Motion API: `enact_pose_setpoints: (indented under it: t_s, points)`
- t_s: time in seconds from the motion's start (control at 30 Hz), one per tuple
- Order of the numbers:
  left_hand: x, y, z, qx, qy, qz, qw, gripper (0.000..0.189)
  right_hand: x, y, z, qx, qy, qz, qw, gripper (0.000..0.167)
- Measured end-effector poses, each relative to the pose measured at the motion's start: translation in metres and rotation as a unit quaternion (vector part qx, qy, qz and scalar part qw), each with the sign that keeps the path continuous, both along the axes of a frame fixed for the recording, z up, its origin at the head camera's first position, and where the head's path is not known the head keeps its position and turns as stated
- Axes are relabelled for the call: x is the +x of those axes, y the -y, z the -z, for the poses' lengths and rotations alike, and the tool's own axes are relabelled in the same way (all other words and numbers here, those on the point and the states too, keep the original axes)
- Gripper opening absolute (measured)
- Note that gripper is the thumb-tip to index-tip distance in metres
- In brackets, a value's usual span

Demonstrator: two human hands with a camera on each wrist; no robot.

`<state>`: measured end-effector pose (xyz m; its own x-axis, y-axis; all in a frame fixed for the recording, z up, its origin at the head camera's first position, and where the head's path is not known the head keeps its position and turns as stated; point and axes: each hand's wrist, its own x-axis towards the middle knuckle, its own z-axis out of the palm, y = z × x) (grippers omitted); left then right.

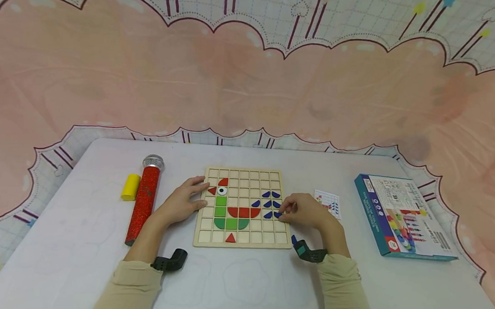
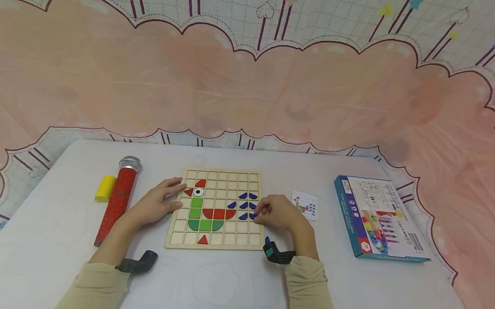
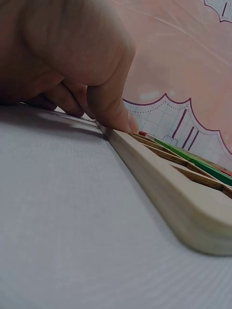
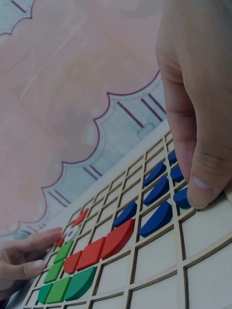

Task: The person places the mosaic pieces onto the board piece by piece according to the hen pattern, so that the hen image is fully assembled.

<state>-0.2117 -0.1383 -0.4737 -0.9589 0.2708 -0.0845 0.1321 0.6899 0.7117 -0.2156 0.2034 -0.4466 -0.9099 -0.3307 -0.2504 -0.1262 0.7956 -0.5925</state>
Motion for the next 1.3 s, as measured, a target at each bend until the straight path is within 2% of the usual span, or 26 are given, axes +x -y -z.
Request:
enact_pose_setpoints:
  t_s: [0.3, 0.87, 1.17, 1.3]
  points:
    - [0.000, 0.000, 0.003, 0.002, -0.002, 0.000, 1.0000, 0.056, 0.001, -0.001, 0.001, -0.001, -0.003, -0.002, 1.0000, 0.014]
    - [0.000, 0.000, 0.000, -0.005, -0.004, 0.003, 1.0000, 0.056, 0.000, -0.004, 0.002, -0.006, -0.002, -0.005, 1.0000, 0.013]
    - [0.000, 0.000, -0.002, -0.005, -0.004, 0.006, 1.0000, 0.056, 0.002, -0.014, -0.006, -0.009, 0.016, 0.006, 0.9998, 0.020]
    - [0.000, 0.000, -0.003, -0.007, -0.003, 0.005, 1.0000, 0.056, 0.003, -0.021, -0.009, 0.007, 0.046, 0.008, 0.9989, 0.027]
